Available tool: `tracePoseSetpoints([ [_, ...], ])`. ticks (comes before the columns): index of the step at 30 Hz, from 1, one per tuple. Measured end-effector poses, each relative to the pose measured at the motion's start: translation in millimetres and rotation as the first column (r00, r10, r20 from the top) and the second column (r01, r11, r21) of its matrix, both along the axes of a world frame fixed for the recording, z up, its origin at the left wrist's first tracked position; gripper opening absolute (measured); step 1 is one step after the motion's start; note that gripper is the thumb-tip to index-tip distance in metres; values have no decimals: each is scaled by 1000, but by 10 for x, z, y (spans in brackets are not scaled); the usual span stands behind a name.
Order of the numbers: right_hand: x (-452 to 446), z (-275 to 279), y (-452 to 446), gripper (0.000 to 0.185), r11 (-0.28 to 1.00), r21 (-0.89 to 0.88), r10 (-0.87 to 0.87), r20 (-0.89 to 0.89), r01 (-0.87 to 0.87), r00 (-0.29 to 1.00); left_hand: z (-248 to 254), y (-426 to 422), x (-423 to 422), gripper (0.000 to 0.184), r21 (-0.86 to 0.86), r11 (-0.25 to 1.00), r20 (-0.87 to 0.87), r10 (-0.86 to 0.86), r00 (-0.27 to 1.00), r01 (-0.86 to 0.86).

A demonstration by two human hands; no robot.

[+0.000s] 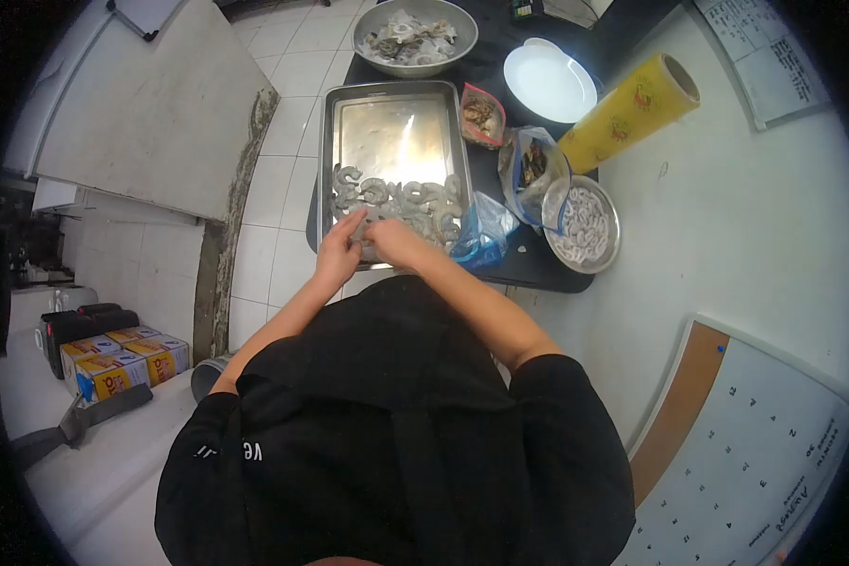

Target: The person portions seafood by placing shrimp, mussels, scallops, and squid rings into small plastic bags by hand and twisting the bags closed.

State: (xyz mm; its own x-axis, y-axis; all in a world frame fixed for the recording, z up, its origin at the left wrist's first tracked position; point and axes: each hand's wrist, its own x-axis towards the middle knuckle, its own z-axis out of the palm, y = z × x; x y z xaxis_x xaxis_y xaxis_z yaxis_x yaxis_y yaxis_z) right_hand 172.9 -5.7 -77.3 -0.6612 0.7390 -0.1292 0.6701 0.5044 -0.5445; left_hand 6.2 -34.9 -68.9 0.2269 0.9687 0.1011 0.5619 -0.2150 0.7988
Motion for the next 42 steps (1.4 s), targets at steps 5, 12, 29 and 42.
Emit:
tracePoseSetpoints([
  [5,-60,-125,-45,22,957,260,-154,97,124,983,101,43,15,58,-100,995,16,8,1000,-6],
  [12,-103,79,57,15,962,256,-40,462,-90,886,27,1,29,59,-111,988,59,116,991,-109],
  [29,3064,1060,138,20,146,9,-770,-627,989,119,26,22,173,61,-101,995,35,16,999,-12],
  [42,3968,-766,-557,16,243,471,-966,200,848,166,72,122,384,61,-205,973,65,-94,993,105],
])
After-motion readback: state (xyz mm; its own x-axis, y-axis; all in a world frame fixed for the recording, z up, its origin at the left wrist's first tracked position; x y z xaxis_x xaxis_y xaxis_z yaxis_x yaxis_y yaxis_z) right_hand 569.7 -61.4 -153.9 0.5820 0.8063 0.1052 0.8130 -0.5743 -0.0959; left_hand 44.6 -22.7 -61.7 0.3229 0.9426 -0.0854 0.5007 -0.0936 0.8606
